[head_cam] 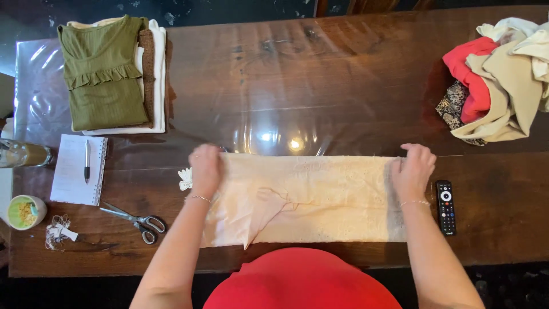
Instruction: Folding various items of clothing on a wooden table and stacking them neatly.
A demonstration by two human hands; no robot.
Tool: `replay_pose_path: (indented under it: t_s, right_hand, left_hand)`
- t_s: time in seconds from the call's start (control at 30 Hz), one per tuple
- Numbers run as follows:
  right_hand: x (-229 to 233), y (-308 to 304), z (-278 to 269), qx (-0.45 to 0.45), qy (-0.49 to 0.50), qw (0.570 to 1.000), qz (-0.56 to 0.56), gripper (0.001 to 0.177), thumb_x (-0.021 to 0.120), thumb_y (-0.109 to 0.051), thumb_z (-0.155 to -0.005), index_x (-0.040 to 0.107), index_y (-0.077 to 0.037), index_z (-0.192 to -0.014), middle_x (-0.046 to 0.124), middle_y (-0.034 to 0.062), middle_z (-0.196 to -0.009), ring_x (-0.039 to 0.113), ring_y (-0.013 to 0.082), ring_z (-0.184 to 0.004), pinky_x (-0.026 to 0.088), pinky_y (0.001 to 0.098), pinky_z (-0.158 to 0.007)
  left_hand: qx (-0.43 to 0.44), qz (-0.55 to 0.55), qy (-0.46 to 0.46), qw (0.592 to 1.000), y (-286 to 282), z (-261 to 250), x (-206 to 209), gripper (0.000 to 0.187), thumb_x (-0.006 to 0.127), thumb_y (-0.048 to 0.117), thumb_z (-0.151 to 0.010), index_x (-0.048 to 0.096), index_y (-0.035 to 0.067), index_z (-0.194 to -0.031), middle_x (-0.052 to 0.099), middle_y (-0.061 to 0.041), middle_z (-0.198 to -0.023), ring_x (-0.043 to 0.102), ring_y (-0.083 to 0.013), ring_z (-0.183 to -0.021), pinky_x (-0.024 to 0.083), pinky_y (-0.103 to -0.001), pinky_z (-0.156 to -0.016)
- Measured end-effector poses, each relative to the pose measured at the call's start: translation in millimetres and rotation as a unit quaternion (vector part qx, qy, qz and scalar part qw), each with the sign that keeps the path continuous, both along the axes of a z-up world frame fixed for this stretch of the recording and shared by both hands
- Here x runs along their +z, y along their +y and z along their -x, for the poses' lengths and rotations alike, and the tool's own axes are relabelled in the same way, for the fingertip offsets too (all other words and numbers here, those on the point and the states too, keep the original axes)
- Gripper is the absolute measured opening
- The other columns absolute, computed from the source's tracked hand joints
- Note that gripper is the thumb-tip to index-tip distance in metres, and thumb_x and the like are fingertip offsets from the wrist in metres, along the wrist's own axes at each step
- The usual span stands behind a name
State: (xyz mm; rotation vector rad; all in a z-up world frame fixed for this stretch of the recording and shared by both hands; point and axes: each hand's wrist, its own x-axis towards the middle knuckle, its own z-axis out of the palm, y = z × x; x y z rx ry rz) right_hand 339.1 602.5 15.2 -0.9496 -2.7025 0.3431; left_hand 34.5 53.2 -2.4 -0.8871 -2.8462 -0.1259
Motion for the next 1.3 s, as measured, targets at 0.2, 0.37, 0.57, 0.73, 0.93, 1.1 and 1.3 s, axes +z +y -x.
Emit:
replay_pose_path:
  t_s: [0.2,0.37,0.57,0.73,0.93,1.1,1.3]
  right_hand:
    - [64.1,-136.8,20.1,0.179,-0.1,0.973,0.103,0.067,0.055,-0.041,-0.107,0.044,-0.005,-0.162,0.033,0.0229,-0.174,0.025,0.0429,-0.162,0.016,0.0632,-0.13]
    - [42.6,-116.8,2.1,0.105,-0.12,0.984,0.077,0.092,0.046,-0.068,-0.104,0.034,-0.003,-0.167,0.02,0.025,-0.179,0.018,0.0446,-0.164,0.012,0.0661,-0.131]
    - [37.2,-107.3,-2.6,0.001,-0.105,0.991,0.083,0.097,0.047,-0.071,-0.103,0.03,-0.003,-0.17,0.017,0.0297,-0.178,0.013,0.0488,-0.164,0.007,0.071,-0.129]
    - [61.0,-170.1,39.5,0.065,-0.008,0.992,0.105,0.076,0.068,-0.037,-0.101,0.043,-0.001,-0.164,0.045,0.0266,-0.159,0.039,0.0465,-0.149,0.029,0.065,-0.121]
    - [21.8,-271.2,87.1,0.365,-0.021,0.913,0.183,0.059,0.074,-0.048,-0.093,0.06,-0.028,-0.147,0.066,-0.0072,-0.121,0.055,0.0223,-0.124,0.045,0.0446,-0.101]
    - [3.5,-301.3,95.8,0.386,-0.054,0.898,0.204,0.03,0.079,-0.039,-0.082,0.072,-0.03,-0.11,0.058,-0.0091,-0.085,0.055,0.0198,-0.104,0.044,0.042,-0.09]
    - [56.5,-268.9,29.3,0.444,-0.096,0.86,0.234,0.014,0.077,-0.024,-0.079,0.073,-0.033,-0.089,0.069,-0.0105,-0.116,0.053,0.0234,-0.13,0.046,0.0458,-0.104]
  left_hand:
    - [-0.263,-0.097,-0.186,0.942,85.4,-89.2,39.1,0.056,0.05,0.027,-0.106,0.05,0.01,-0.159,0.05,-0.014,-0.164,0.042,-0.0319,-0.155,0.032,-0.054,-0.127]
    - [-0.177,0.064,-0.2,0.962,63.2,-70.6,39.1,0.074,0.031,0.062,-0.111,0.025,0.021,-0.172,0.022,-0.004,-0.179,0.017,-0.0247,-0.165,0.012,-0.054,-0.134]
    - [-0.016,0.071,-0.112,0.991,9.3,-41.7,29.0,0.074,0.029,0.061,-0.113,0.033,0.014,-0.17,0.025,-0.01,-0.179,0.018,-0.0282,-0.166,0.01,-0.056,-0.133]
    - [0.008,0.019,-0.039,0.999,11.1,-59.4,41.2,0.067,0.043,0.046,-0.112,0.038,0.009,-0.168,0.033,-0.014,-0.176,0.026,-0.0328,-0.163,0.02,-0.058,-0.131]
    - [-0.096,-0.168,-0.23,0.954,33.2,-124.7,30.4,0.058,0.042,0.015,-0.104,0.043,0.01,-0.163,0.048,-0.013,-0.162,0.041,-0.0347,-0.155,0.031,-0.051,-0.13]
    - [-0.095,-0.137,-0.23,0.959,31.9,-140.9,4.4,0.06,0.04,0.019,-0.105,0.041,0.016,-0.165,0.046,-0.009,-0.166,0.037,-0.0321,-0.158,0.028,-0.052,-0.13]
    - [-0.093,-0.032,-0.156,0.983,31.0,-150.7,9.6,0.068,0.043,0.057,-0.11,0.034,0.025,-0.169,0.029,0.0,-0.177,0.02,-0.0259,-0.165,0.014,-0.051,-0.133]
